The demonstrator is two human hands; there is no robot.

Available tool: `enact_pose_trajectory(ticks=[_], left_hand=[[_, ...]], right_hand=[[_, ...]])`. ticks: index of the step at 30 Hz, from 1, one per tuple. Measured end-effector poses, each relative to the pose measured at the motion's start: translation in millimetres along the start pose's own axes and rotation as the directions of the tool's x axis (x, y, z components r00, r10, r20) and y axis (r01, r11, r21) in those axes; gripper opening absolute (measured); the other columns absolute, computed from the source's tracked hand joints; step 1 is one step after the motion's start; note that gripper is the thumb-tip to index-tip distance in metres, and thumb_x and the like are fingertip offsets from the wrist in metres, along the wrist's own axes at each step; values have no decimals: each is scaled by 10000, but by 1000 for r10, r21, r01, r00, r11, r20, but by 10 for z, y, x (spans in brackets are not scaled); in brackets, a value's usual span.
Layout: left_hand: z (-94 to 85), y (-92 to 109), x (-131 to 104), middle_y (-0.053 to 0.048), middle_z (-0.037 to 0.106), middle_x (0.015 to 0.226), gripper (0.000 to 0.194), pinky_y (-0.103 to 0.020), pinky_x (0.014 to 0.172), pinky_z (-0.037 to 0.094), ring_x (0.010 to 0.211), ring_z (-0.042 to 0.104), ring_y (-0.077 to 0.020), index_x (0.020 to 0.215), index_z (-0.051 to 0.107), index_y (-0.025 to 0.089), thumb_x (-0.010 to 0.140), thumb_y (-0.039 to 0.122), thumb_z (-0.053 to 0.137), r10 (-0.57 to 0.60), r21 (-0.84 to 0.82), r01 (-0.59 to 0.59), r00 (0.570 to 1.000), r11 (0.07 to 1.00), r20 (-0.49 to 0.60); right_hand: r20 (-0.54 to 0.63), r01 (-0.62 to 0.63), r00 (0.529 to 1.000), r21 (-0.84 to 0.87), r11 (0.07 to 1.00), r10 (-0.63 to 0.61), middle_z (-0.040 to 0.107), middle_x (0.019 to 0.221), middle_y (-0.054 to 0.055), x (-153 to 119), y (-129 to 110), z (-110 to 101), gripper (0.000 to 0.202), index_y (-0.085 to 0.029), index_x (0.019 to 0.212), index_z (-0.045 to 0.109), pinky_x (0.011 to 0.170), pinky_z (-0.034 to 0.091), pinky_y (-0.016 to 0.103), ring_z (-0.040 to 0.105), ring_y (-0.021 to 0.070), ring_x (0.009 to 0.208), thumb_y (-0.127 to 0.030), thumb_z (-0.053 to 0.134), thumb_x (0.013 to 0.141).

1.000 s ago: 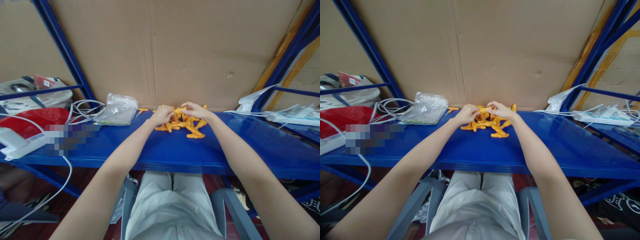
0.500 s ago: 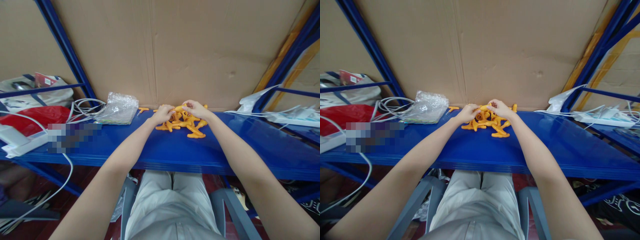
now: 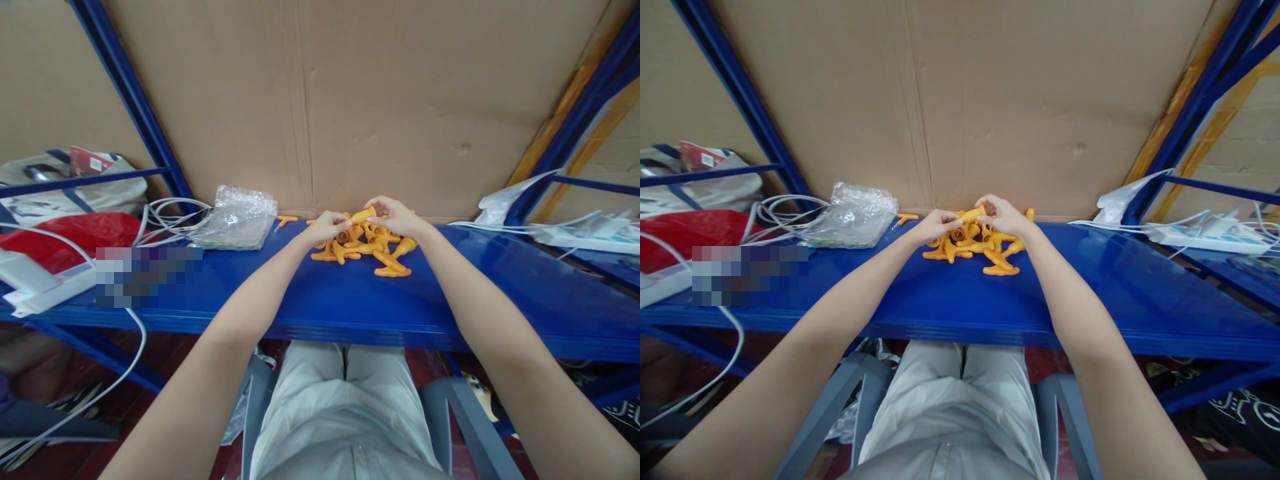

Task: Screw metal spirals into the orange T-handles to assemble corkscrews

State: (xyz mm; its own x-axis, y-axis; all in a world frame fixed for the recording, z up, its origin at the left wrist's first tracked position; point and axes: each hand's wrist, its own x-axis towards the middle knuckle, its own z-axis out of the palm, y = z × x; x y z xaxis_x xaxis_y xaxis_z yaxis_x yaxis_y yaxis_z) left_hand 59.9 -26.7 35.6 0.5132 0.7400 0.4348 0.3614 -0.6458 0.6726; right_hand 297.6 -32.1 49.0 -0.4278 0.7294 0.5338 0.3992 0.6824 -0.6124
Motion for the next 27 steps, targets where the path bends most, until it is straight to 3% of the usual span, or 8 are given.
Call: enact_pose_trajectory(ticks=[9,14,17,24,27], left_hand=[[26,63,-2,-6,652,677,197,-243,617,386,635,524,-119,753,720,134,815,317,686,-57,-104,53,998,993,-32],[-13,161,-53,31,515,568,208,-253,588,346,564,445,-103,684,680,156,825,308,703,-119,-175,118,993,977,5],[-25,208,-73,27,503,565,216,-263,593,352,556,441,-103,663,668,162,830,291,714,-154,-222,152,988,963,10],[-70,264,-96,26,494,556,121,-241,523,338,487,412,-85,832,766,172,843,291,749,-292,-366,339,940,867,180],[-103,246,-103,28,495,545,94,-235,496,311,465,397,-76,854,774,162,842,253,753,-330,-391,372,928,842,172]], right_hand=[[-15,7,1000,32,999,-7,690,1008,48,-3,-41,-20,289,-227,999,619,893,575,439,660,225,931,-263,733,737],[-9,19,1000,45,999,-19,693,1034,53,-15,-79,-43,308,-232,989,616,878,577,433,667,244,958,-270,740,710],[-12,39,999,49,998,-39,693,1059,61,-21,-101,-58,305,-236,976,614,908,570,445,667,254,994,-284,744,704],[-10,37,999,87,996,-36,695,1112,66,-17,-80,-99,346,-244,969,608,946,562,456,659,247,1025,-315,779,676],[-66,13,998,76,997,-8,679,1084,62,-5,21,-146,354,-243,956,572,915,564,440,659,242,1004,-304,770,669]])
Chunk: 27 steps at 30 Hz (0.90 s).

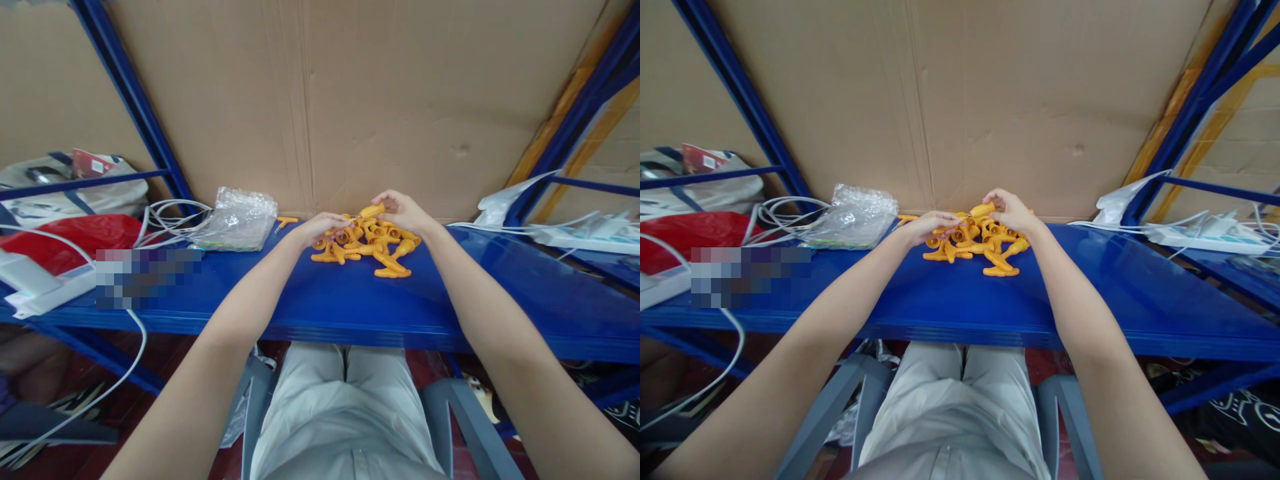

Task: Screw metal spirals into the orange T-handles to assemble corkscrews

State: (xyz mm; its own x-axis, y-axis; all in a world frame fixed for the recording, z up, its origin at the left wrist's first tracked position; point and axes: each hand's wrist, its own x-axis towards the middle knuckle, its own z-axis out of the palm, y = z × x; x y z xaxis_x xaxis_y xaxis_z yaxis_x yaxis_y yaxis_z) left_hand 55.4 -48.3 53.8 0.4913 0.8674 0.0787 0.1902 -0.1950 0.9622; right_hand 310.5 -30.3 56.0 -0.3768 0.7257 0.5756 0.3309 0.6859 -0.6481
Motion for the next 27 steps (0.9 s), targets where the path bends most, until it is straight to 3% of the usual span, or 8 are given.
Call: enact_pose_trajectory(ticks=[4,8,11,17,23,27], left_hand=[[-60,-44,30,20,527,569,110,-237,528,382,503,459,-86,826,744,162,876,259,730,33,-36,-38,992,999,-122],[-126,-105,95,11,577,607,109,-248,587,443,551,534,-100,828,715,163,882,256,730,89,-16,-97,961,995,-260],[-174,-145,146,12,597,613,140,-239,600,452,546,550,-92,791,688,160,866,260,750,125,5,-131,932,991,-340],[-223,-183,197,26,593,582,168,-216,567,428,530,554,-90,800,667,166,863,297,752,163,27,-169,882,985,-443],[-212,-178,190,23,603,591,106,-220,568,411,517,543,-82,789,666,160,883,201,690,142,4,-159,870,987,-472],[-208,-171,187,21,607,593,110,-231,575,424,523,556,-92,794,671,167,874,231,708,140,15,-153,863,988,-486]], right_hand=[[-233,-70,971,-94,993,47,610,974,33,24,309,-137,368,-250,977,521,842,561,398,639,225,927,-286,742,685],[-462,-205,881,-177,963,103,561,915,36,-63,670,-320,354,-250,994,488,839,551,393,619,235,907,-289,715,725],[-552,-369,815,-257,893,177,599,932,58,-261,831,-447,285,-256,913,470,886,543,421,624,245,904,-284,690,733],[-594,-569,750,-355,742,291,666,870,70,-654,929,-574,244,-278,710,414,943,526,427,648,266,924,-161,626,737],[-567,-592,758,-393,704,321,668,952,107,-698,959,-574,224,-260,668,453,1015,503,453,662,295,1027,-94,593,721],[-557,-625,747,-403,669,363,664,1022,134,-697,994,-555,178,-226,771,575,1007,516,488,668,314,1034,-66,591,695]])
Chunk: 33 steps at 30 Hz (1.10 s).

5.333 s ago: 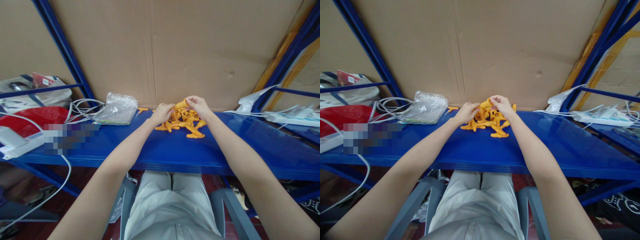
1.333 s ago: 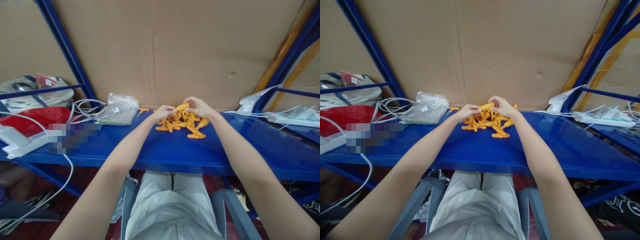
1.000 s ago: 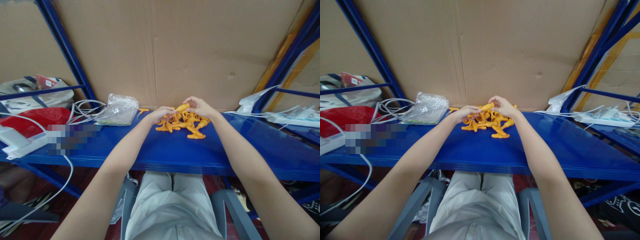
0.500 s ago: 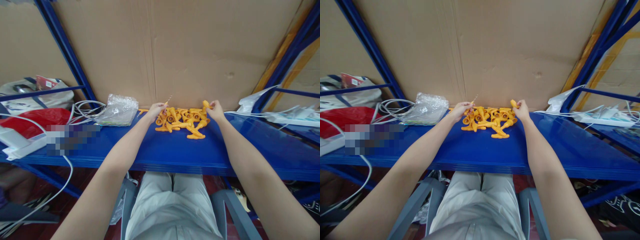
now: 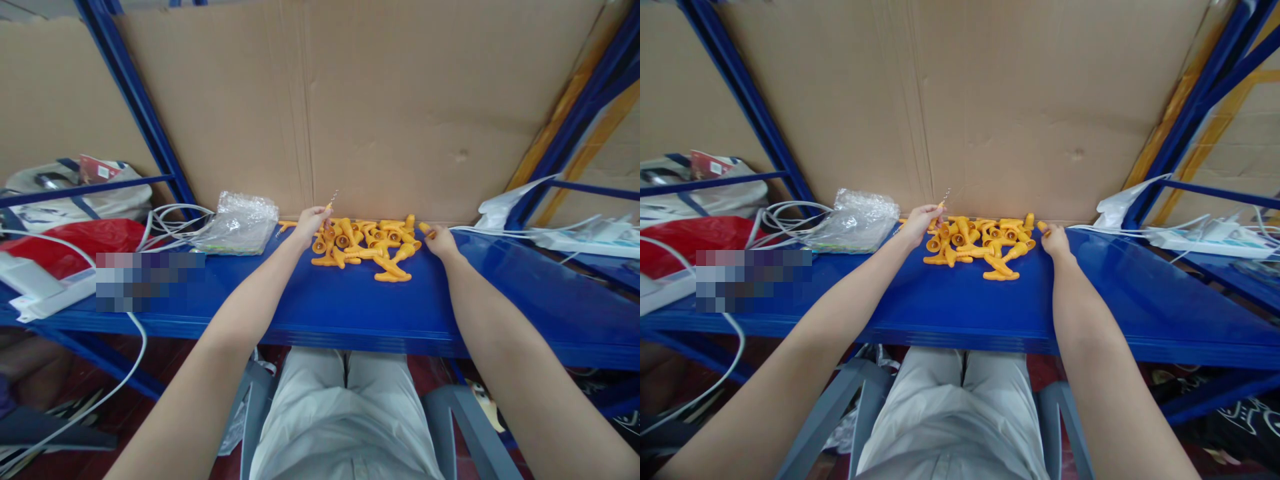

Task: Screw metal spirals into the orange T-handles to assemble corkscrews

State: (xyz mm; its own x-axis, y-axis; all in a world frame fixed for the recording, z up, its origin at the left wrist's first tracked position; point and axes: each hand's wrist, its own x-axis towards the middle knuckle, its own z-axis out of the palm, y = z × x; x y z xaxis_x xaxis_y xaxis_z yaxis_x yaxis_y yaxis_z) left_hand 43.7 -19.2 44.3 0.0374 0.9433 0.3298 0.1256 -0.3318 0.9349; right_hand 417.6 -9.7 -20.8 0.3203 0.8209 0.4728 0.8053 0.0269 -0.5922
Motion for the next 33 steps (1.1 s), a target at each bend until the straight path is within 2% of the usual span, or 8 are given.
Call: enact_pose_trajectory(ticks=[6,11,17,20,24,26,29,33], left_hand=[[29,55,-55,32,584,559,108,-204,536,396,492,525,-77,767,665,157,864,187,702,-28,-40,27,999,999,-25],[61,115,-106,37,560,524,179,-186,514,370,465,501,-67,702,644,150,875,109,661,-48,-76,44,997,996,-56],[79,146,-130,38,557,514,202,-186,525,379,461,498,-69,700,658,145,891,86,634,-59,-93,52,996,994,-70],[87,162,-143,40,551,508,217,-182,521,369,455,494,-66,700,652,143,904,80,617,-70,-95,62,994,994,-84],[96,182,-159,41,544,501,240,-185,504,348,441,482,-65,682,635,145,907,68,604,-91,-101,81,991,992,-99],[98,180,-157,40,539,497,255,-189,506,351,439,477,-67,663,624,147,903,64,601,-88,-101,78,991,992,-105],[98,165,-141,42,534,490,252,-193,519,369,447,477,-75,652,618,153,889,71,608,-72,-96,59,989,994,-130],[89,136,-105,42,531,487,242,-203,520,372,453,477,-86,640,615,160,871,84,621,-66,-89,52,984,995,-163]], right_hand=[[73,-21,997,-54,998,25,665,1197,164,-11,17,21,386,-175,1082,688,1055,521,457,681,304,1119,-56,624,720],[116,-55,991,-129,990,70,630,1346,213,-48,-50,-8,532,-103,1309,633,1139,461,423,624,315,1277,-52,602,780],[149,-121,977,-192,974,151,551,1506,224,-121,-154,-78,650,-97,1492,543,1165,450,434,623,332,1314,-76,597,845],[156,-114,975,-251,961,156,559,1515,217,-145,-187,-113,649,-89,1524,532,1183,432,406,603,327,1351,-86,566,877],[200,-89,968,-304,949,155,680,1384,181,-154,-222,-140,522,-114,1389,687,1181,443,408,623,324,1330,-83,521,895],[229,-71,962,-323,944,151,678,1391,173,-156,-239,-137,501,-132,1361,714,1180,448,425,622,330,1332,-96,501,909],[284,-43,947,-358,933,153,570,1530,150,-167,-266,-119,542,-174,1475,624,1220,388,499,535,335,1423,-157,435,968],[353,-45,913,-412,910,205,320,1704,105,-188,-307,-101,592,-232,1623,416,1260,214,633,328,335,1557,-257,287,1045]])
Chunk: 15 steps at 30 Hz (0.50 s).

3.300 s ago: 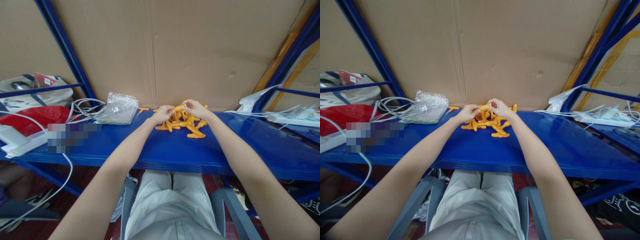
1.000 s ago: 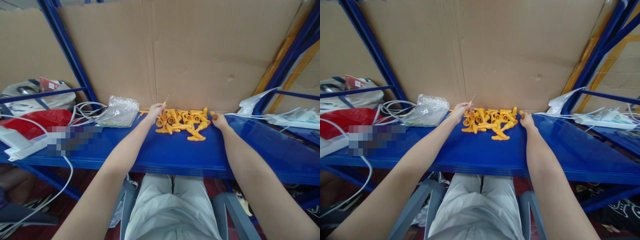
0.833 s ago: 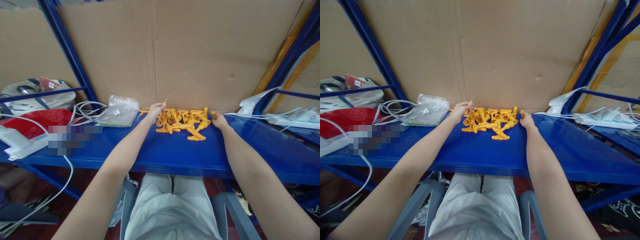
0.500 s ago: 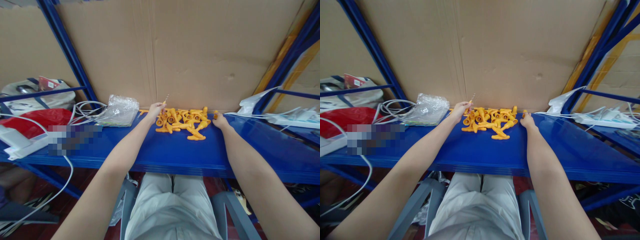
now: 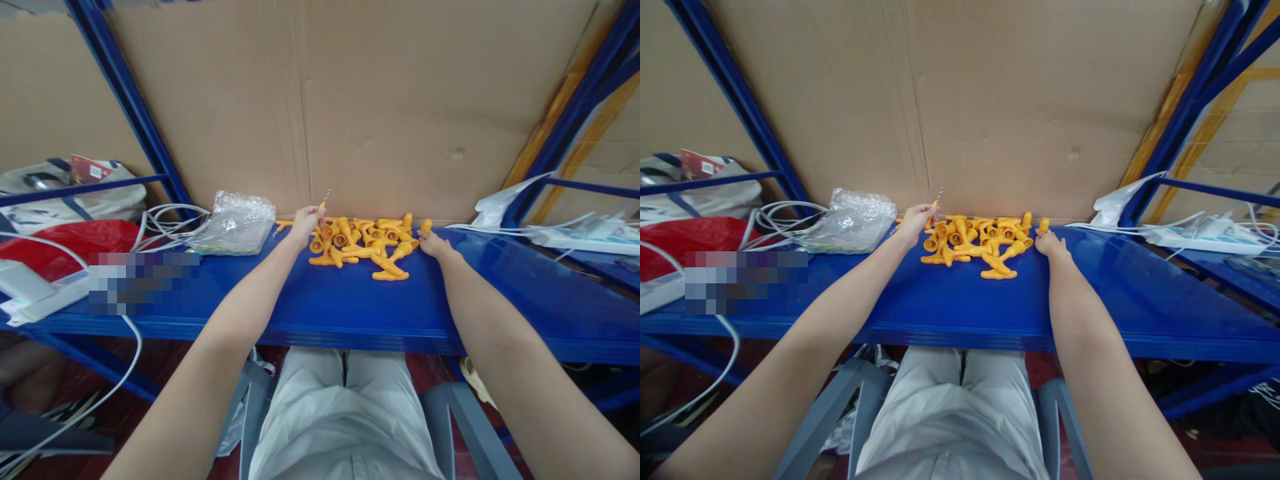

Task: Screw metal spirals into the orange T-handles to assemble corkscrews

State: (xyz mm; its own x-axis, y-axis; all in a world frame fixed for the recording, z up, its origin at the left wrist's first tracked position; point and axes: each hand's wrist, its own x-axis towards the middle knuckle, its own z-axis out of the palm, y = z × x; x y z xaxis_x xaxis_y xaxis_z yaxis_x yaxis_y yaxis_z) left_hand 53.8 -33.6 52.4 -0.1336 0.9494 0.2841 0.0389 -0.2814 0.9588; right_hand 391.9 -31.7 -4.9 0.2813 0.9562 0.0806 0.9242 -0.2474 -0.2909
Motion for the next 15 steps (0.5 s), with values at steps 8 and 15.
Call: enact_pose_trajectory(ticks=[8,15], left_hand=[[-57,-132,143,18,561,514,323,-222,563,395,492,485,-98,547,542,181,844,130,658,53,63,-46,994,997,-100],[-138,-155,160,22,574,504,263,-202,537,389,516,520,-111,602,570,183,841,163,676,35,69,-24,987,997,-155]], right_hand=[[102,-73,992,-80,994,81,106,1764,93,14,-83,-41,639,-267,1694,190,1247,107,697,122,329,1616,-419,166,1074],[114,-94,988,-67,993,101,127,1763,77,166,-121,-58,629,-309,1688,218,1244,119,700,119,346,1616,-441,197,1073]])
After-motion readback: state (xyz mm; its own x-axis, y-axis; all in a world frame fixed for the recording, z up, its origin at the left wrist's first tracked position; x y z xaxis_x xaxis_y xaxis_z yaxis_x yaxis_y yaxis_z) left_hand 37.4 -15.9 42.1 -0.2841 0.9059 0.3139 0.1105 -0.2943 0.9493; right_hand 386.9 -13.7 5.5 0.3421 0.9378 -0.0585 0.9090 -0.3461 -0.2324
